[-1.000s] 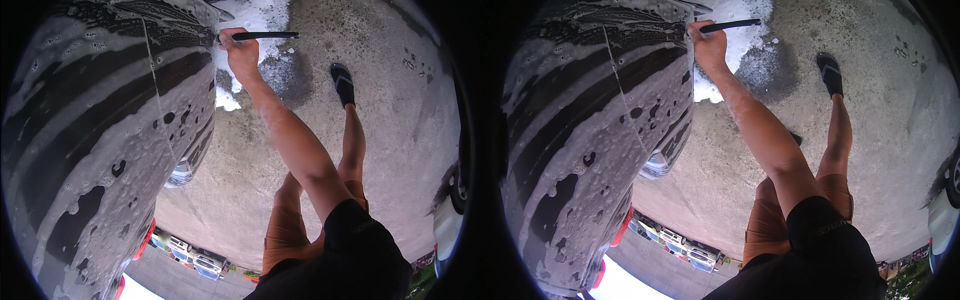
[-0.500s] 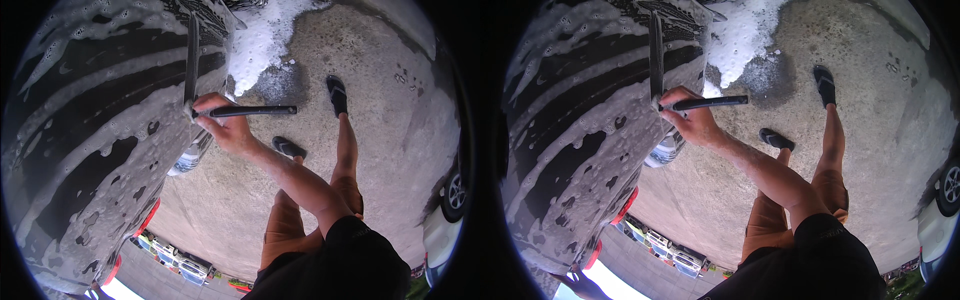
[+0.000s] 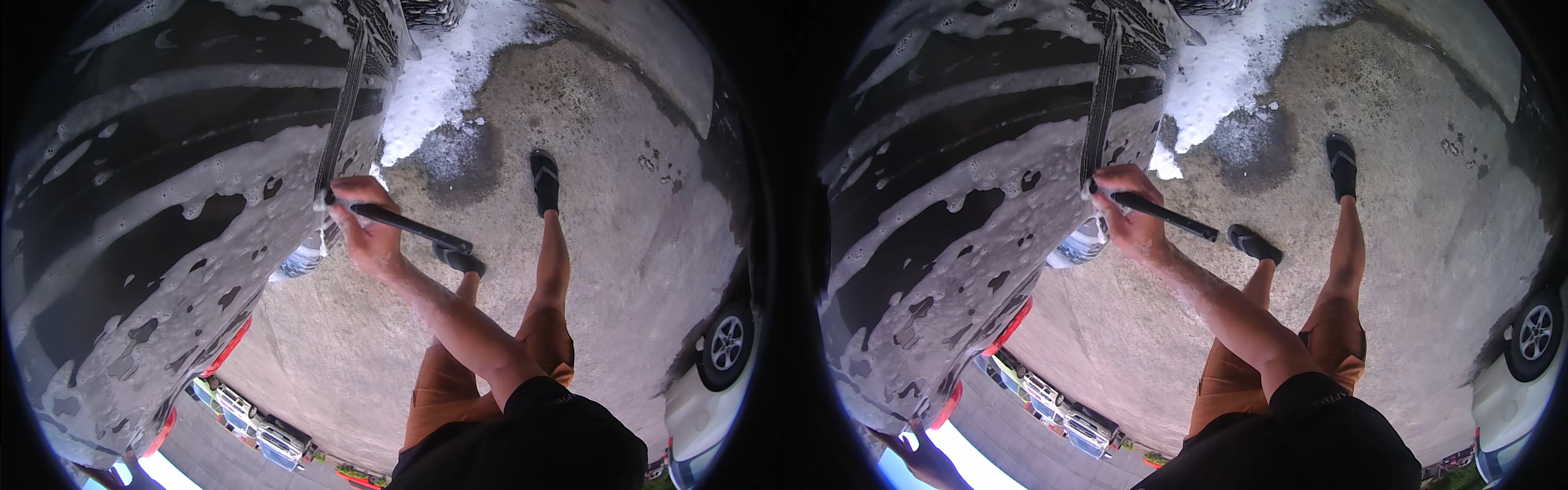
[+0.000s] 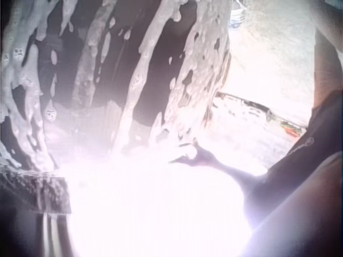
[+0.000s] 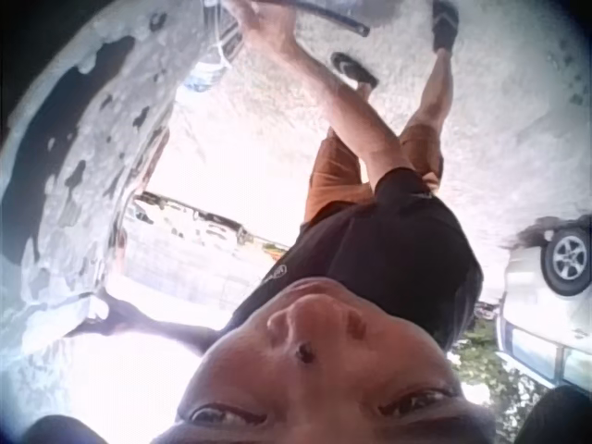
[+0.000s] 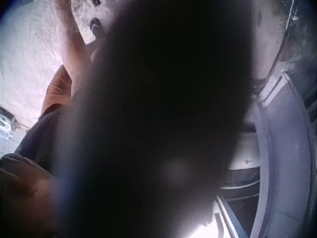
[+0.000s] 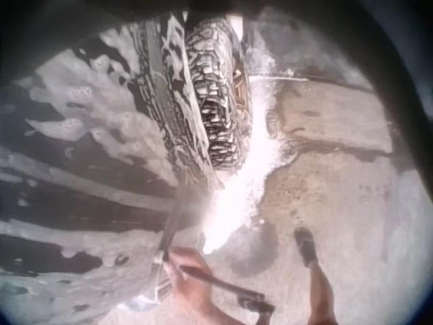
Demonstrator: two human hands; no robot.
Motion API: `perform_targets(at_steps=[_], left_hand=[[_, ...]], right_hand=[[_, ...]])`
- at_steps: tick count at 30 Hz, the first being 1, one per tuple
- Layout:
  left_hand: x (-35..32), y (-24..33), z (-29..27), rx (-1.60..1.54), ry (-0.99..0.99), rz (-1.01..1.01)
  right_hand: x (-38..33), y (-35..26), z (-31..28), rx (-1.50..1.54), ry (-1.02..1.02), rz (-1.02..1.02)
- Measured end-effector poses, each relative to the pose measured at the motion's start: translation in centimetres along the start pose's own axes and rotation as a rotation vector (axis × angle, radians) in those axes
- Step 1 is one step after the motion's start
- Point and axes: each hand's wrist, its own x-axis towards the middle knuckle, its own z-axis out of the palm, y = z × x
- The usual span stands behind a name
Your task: The person scrubs a black SUV with a brush and soapy water, covering the rear wheel, wheel well, bumper, tailgate, and side panels. Another person is visible in the background rinsing the vehicle with a hose.
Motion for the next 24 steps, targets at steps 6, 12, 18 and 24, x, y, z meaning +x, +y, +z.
perform_targets(at_steps=[6, 12, 18, 24], left_hand=[[-1.0, 2.1, 1.5, 0.402, 0.147, -0.08], [-1.9, 7.2, 1.2, 0.15, 0.147, -0.003], [-1.7, 7.6, -1.3, -0.001, 0.105, -0.047], [-1.1, 8.8, -3.0, -0.081, 0.079, -0.145]], right_hand=[[2.6, -0.8, -0.7, -0.156, 0.029, 0.065], [2.5, -8.9, 0.9, 0.033, -0.006, 0.266], [24.8, -33.1, 9.4, 0.081, -0.47, -0.397], [47.9, -47.3, 24.2, 0.117, -0.457, -0.437]])
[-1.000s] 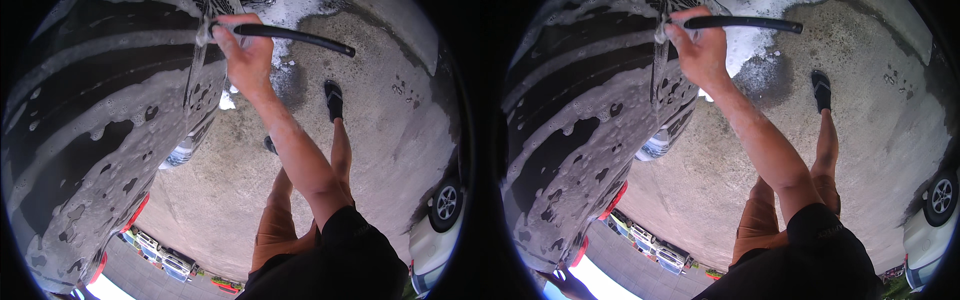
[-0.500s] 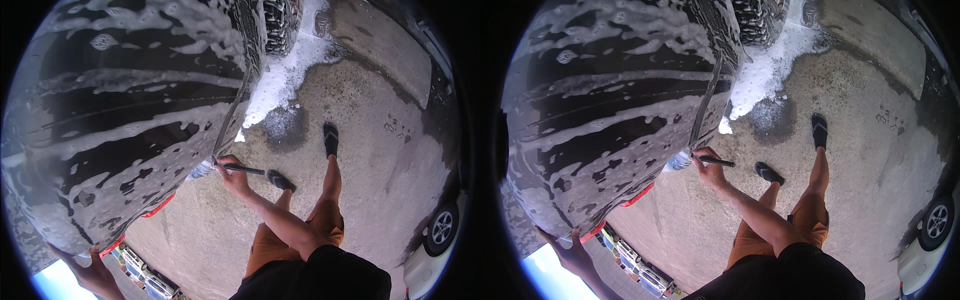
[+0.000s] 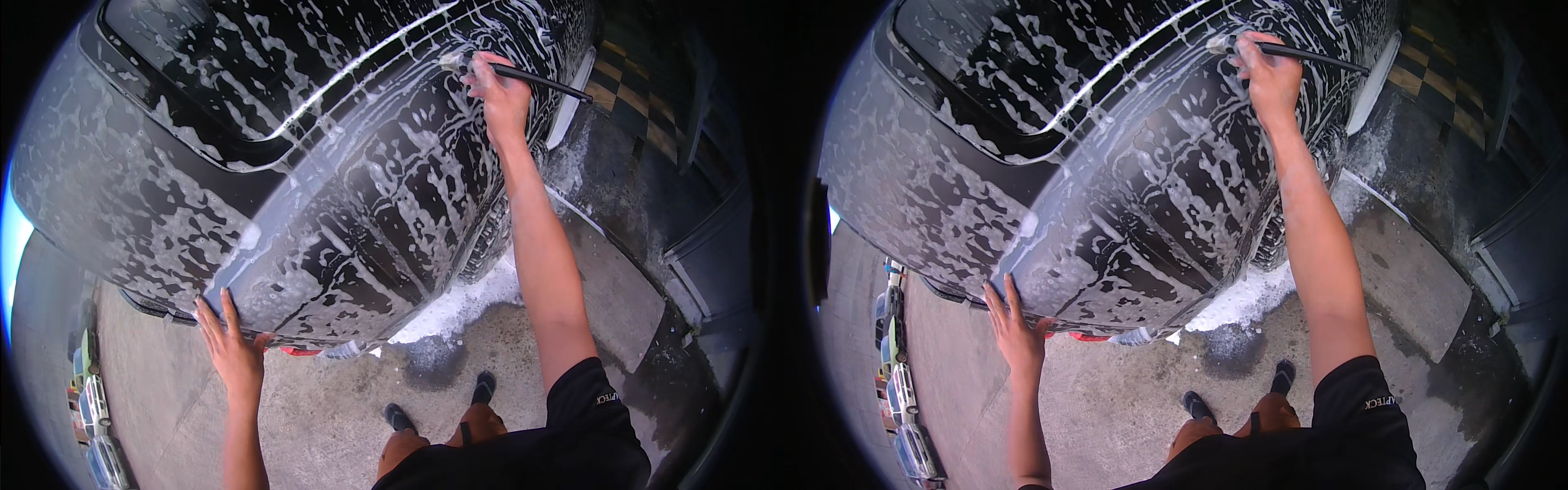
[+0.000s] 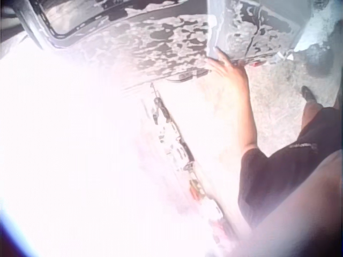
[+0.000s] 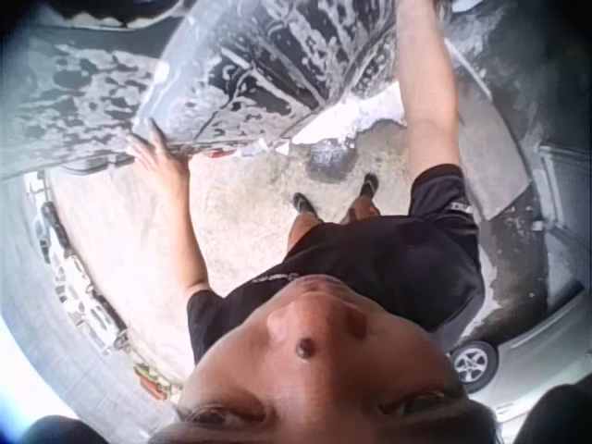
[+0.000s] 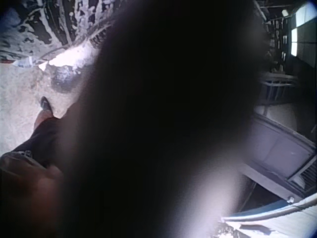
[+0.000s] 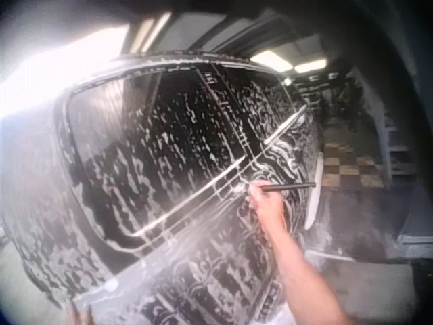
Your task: The person scrubs a black SUV with a brush and soapy water, covering the rear wheel, wheel well, bumper, tailgate, and side panels. Another person is visible in the background rinsing the vehicle with a hose.
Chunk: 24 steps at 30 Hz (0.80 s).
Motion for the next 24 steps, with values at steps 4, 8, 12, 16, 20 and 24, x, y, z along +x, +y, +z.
perform_targets(at_steps=[4, 8, 12, 16, 20, 24], left_hand=[[-0.4, -0.3, -0.3, -0.052, -0.032, -0.061], [0.4, 0.2, 0.4, -0.073, -0.041, -0.065], [0.5, 0.0, 0.1, -0.072, -0.055, -0.069], [0.1, -0.8, 0.2, -0.064, -0.043, -0.054], [0.3, -0.9, 2.0, -0.115, -0.021, -0.072], [0.4, -0.9, 1.0, -0.112, -0.077, -0.091]], right_hand=[[9.0, 4.6, 3.7, 0.013, -0.038, 0.039], [1.8, 3.1, 11.9, 0.1, -0.177, -0.05], [-12.6, -3.1, 20.4, -0.01, -0.5, -0.419], [-3.5, 1.4, 14.5, -0.271, -0.257, -0.311], [1.7, 2.2, 10.6, -0.324, -0.169, -0.203], [-9.5, -4.3, 17.7, -0.23, -0.667, -0.322]])
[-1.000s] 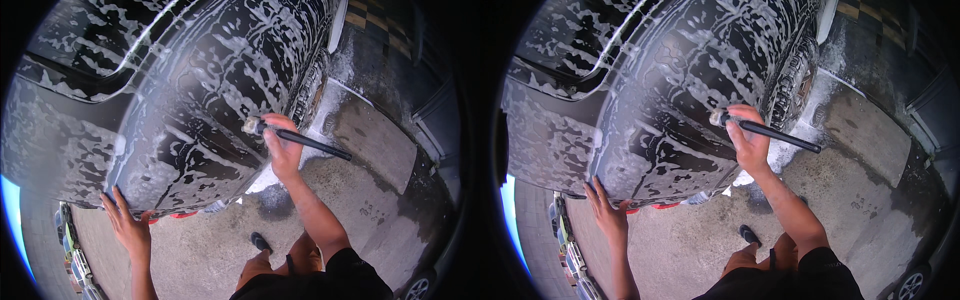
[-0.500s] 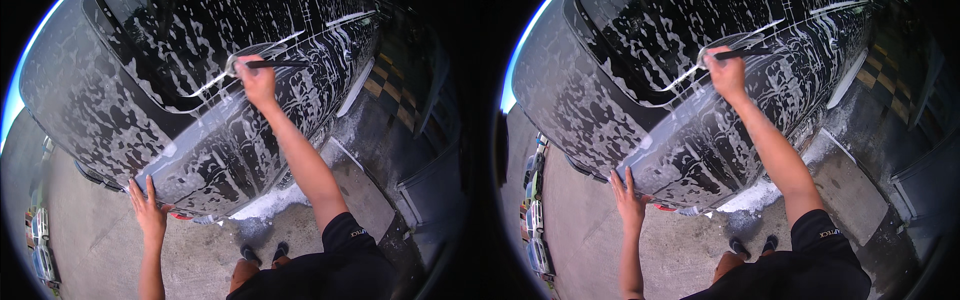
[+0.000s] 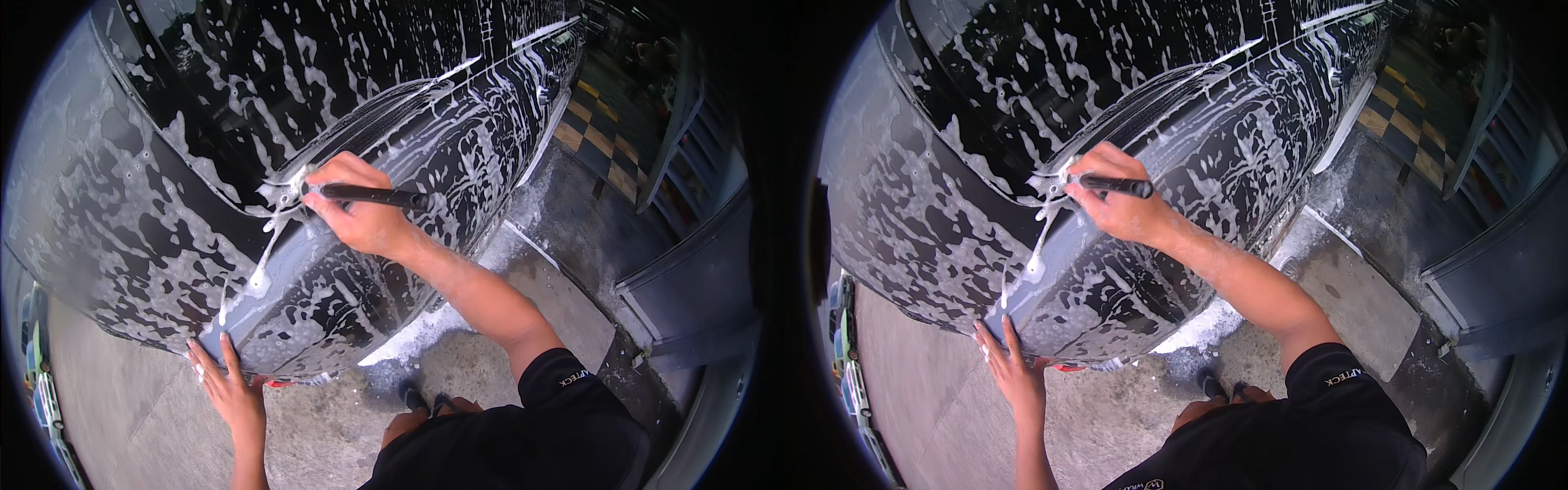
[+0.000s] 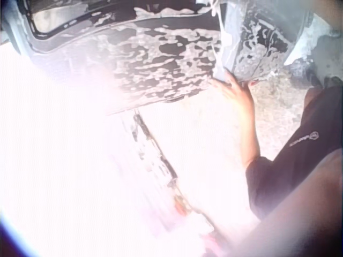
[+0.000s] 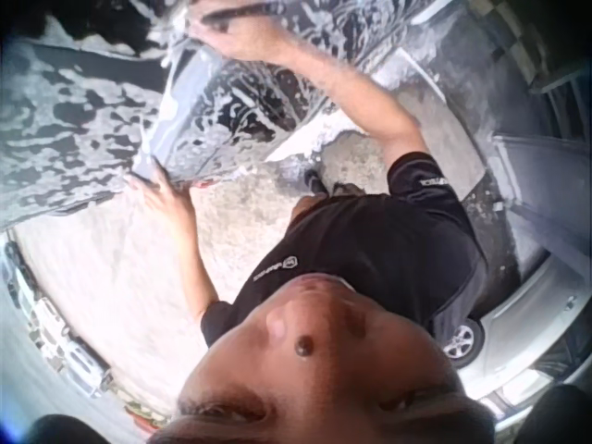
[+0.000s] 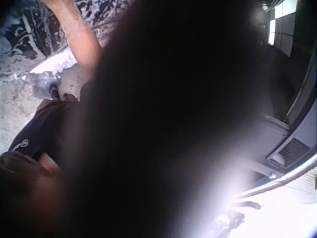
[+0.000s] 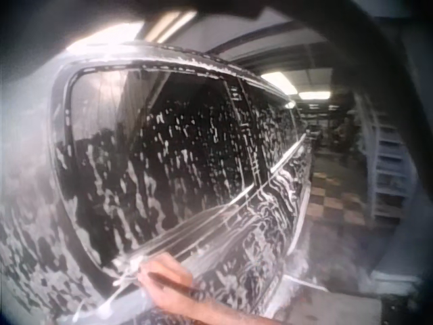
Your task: The person scrubs a black SUV with a brush and soapy water, covering the rear wheel, wheel well, bumper, tailgate, and side panels. Another person is visible in the background rinsing the vehicle with a hose.
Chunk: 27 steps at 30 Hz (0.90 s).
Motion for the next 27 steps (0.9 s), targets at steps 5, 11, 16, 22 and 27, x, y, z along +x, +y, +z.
perform_targets(at_steps=[5, 11, 16, 22, 27], left_hand=[[0.5, 0.5, -0.2, 0.02, 0.03, 0.038], [0.1, 0.0, 0.2, 0.072, -0.014, 0.004], [0.5, 1.1, -1.1, 0.01, -0.052, -0.036], [2.6, 6.4, -1.4, -0.092, -0.034, -0.262], [5.0, 17.1, -1.7, 0.061, -0.077, -0.434]], right_hand=[[2.0, 10.7, -10.1, -0.171, 0.396, 0.151], [-2.4, 2.0, -0.2, -0.072, 0.202, -0.029], [-1.2, 6.0, -5.6, -0.205, 0.193, -0.051], [-0.8, 8.9, -8.0, -0.144, 0.074, -0.16], [0.9, 16.8, -17.2, -0.173, -0.059, -0.244]])
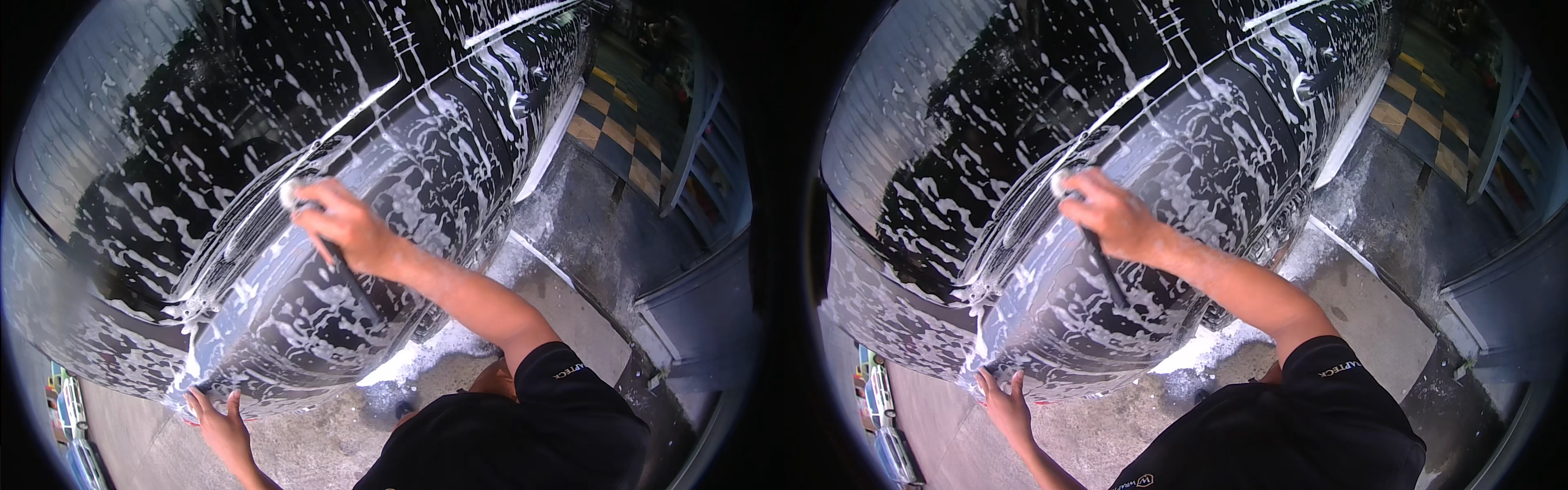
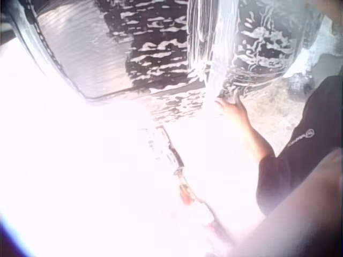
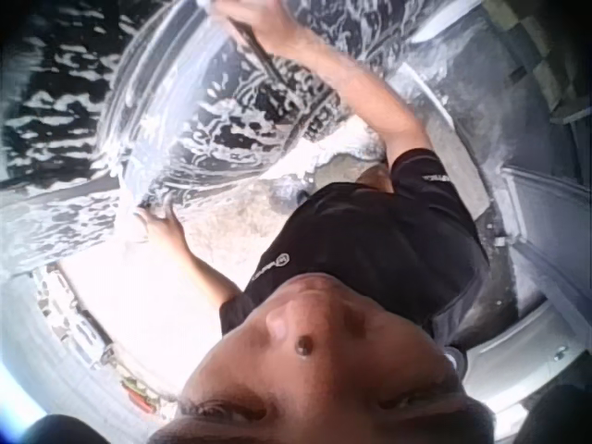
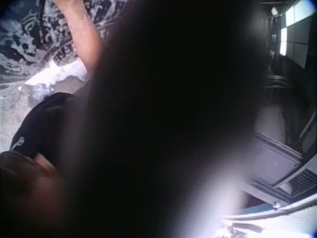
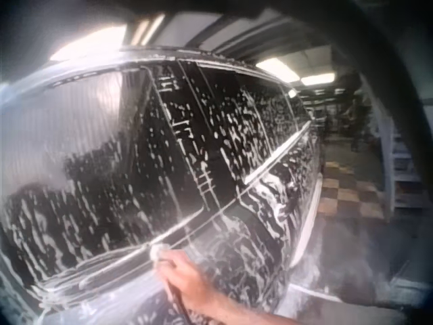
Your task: The person scrubs a black SUV with a brush and soapy water, covering the rear wheel, wheel well, bumper, tailgate, and side panels. Another person is visible in the background rinsing the vehicle with a hose.
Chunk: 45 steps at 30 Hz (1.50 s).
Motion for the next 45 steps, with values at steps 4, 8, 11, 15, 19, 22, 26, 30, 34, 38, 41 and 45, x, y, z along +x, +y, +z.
perform_targets(at_steps=[4, 8, 11, 15, 19, 22, 26, 30, 34, 38, 41, 45], left_hand=[[-3.6, 12.9, 1.7, -0.048, 0.03, -0.115], [-4.2, 27.6, 1.5, -0.114, 0.004, -0.058], [-3.8, 36.1, 2.2, -0.089, 0.047, -0.012], [-4.1, 36.6, 2.8, 0.016, 0.092, -0.119], [-3.0, 38.1, 3.2, 0.007, 0.039, -0.139], [-2.7, 38.4, 2.9, 0.034, 0.023, -0.18], [-3.4, 37.4, 3.9, -0.015, 0.063, -0.202], [-4.2, 42.3, 3.1, -0.068, 0.076, -0.241], [-4.3, 57.7, 2.7, -0.001, 0.098, -0.139], [-2.8, 66.0, 2.5, -0.009, 0.078, -0.168], [-3.0, 66.4, 1.7, 0.008, 0.019, -0.278], [-4.0, 64.5, 0.9, 0.059, 0.008, -0.34]], right_hand=[[1.8, 13.5, -12.8, -0.232, 0.221, 0.088], [0.7, 11.9, -13.0, 0.028, -0.038, -0.024], [-0.8, 17.3, -14.5, 0.048, -0.13, -0.078], [2.5, 29.5, -26.3, -0.145, 0.224, 0.107], [2.2, 27.8, -26.9, -0.036, 0.105, 0.103], [0.9, 25.8, -24.4, 0.155, -0.069, -0.015], [2.2, 34.9, -32.2, -0.026, 0.082, 0.073], [3.4, 41.2, -38.4, -0.218, 0.198, 0.168], [4.2, 32.2, -28.2, 0.073, -0.087, -0.107], [9.2, 33.3, -28.4, 0.137, -0.173, -0.108], [9.9, 39.2, -32.4, 0.102, -0.337, 0.043], [10.0, 44.1, -40.6, -0.086, -0.153, 0.179]])
